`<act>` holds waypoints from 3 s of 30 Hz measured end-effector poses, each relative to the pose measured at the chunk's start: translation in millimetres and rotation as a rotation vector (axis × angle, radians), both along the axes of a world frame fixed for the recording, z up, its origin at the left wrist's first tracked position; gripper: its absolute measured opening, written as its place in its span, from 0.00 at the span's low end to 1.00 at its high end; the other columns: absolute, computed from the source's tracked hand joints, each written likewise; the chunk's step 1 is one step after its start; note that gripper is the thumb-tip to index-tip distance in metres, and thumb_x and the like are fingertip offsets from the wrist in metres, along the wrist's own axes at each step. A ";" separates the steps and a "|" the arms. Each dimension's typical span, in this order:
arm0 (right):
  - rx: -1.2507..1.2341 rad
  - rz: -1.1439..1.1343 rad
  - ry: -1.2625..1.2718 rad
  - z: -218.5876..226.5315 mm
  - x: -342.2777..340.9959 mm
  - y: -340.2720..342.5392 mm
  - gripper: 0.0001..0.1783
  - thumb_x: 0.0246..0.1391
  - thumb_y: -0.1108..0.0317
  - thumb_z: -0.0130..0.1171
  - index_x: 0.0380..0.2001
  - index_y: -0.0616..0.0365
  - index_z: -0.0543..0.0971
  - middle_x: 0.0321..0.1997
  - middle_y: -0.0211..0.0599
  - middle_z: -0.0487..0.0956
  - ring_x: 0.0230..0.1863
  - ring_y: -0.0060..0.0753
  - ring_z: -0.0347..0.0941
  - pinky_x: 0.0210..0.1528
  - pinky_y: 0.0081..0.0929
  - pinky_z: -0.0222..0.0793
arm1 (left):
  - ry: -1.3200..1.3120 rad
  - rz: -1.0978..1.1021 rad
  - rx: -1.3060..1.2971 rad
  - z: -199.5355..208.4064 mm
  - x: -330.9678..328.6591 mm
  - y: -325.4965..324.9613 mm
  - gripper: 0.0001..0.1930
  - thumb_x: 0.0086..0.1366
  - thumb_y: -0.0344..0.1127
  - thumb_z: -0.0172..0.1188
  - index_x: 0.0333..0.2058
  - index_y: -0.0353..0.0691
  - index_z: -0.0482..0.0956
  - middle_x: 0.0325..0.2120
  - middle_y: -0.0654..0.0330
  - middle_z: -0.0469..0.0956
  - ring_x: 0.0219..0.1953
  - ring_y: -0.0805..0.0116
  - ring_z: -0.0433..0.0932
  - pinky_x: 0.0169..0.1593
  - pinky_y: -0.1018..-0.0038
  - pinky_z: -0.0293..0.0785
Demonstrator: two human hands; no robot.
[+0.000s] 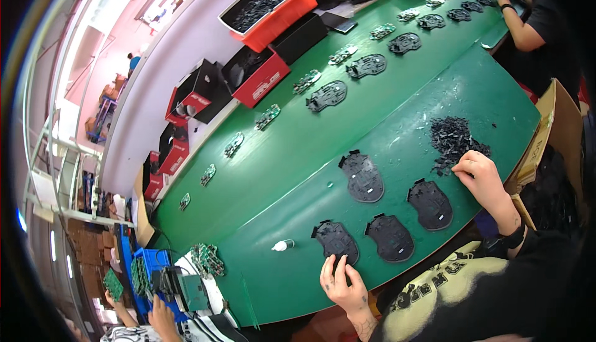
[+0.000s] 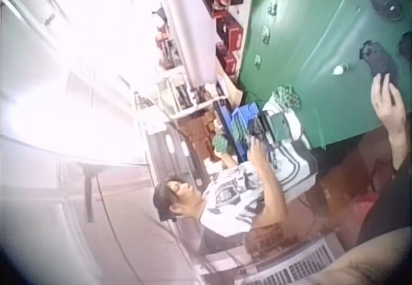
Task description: Assembling electronic components onto plastic mouse shells at a factory workbench.
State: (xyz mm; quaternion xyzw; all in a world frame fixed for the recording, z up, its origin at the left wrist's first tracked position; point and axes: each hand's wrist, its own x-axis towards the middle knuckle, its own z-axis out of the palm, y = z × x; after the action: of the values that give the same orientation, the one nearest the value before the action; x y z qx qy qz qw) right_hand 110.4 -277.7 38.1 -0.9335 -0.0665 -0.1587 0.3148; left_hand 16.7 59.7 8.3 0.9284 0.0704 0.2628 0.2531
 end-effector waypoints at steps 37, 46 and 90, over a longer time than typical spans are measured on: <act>0.454 0.718 0.335 -3.6 5.5 181.5 0.07 0.47 0.74 0.66 0.32 0.62 0.85 0.31 0.45 0.84 0.33 0.43 0.82 0.37 0.32 0.77 | -0.094 -0.166 0.007 -9.0 -8.0 -0.1 0.13 0.52 0.25 0.67 0.39 0.42 0.85 0.41 0.57 0.79 0.44 0.56 0.77 0.49 0.64 0.74; 0.216 0.679 0.292 2.2 3.4 169.5 0.06 0.47 0.73 0.66 0.31 0.61 0.84 0.32 0.43 0.83 0.35 0.44 0.81 0.39 0.35 0.76 | -0.081 -0.143 0.003 -6.0 -7.5 -3.4 0.14 0.52 0.24 0.67 0.40 0.42 0.85 0.42 0.58 0.79 0.44 0.58 0.77 0.49 0.65 0.74; 1.650 0.655 1.143 11.8 21.4 158.7 0.25 0.68 0.44 0.45 0.51 0.53 0.74 0.35 0.30 0.79 0.30 0.23 0.76 0.29 0.21 0.71 | -0.019 -0.542 -0.219 95.5 83.9 -4.7 0.14 0.56 0.34 0.71 0.41 0.39 0.85 0.45 0.56 0.79 0.53 0.56 0.73 0.56 0.63 0.69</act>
State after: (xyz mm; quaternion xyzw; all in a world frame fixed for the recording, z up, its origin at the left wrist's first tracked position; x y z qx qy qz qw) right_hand 131.8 -119.0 49.9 -0.3023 -0.0286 0.4015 0.8640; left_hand 100.7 54.9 103.8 0.8780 -0.1544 0.1850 0.4136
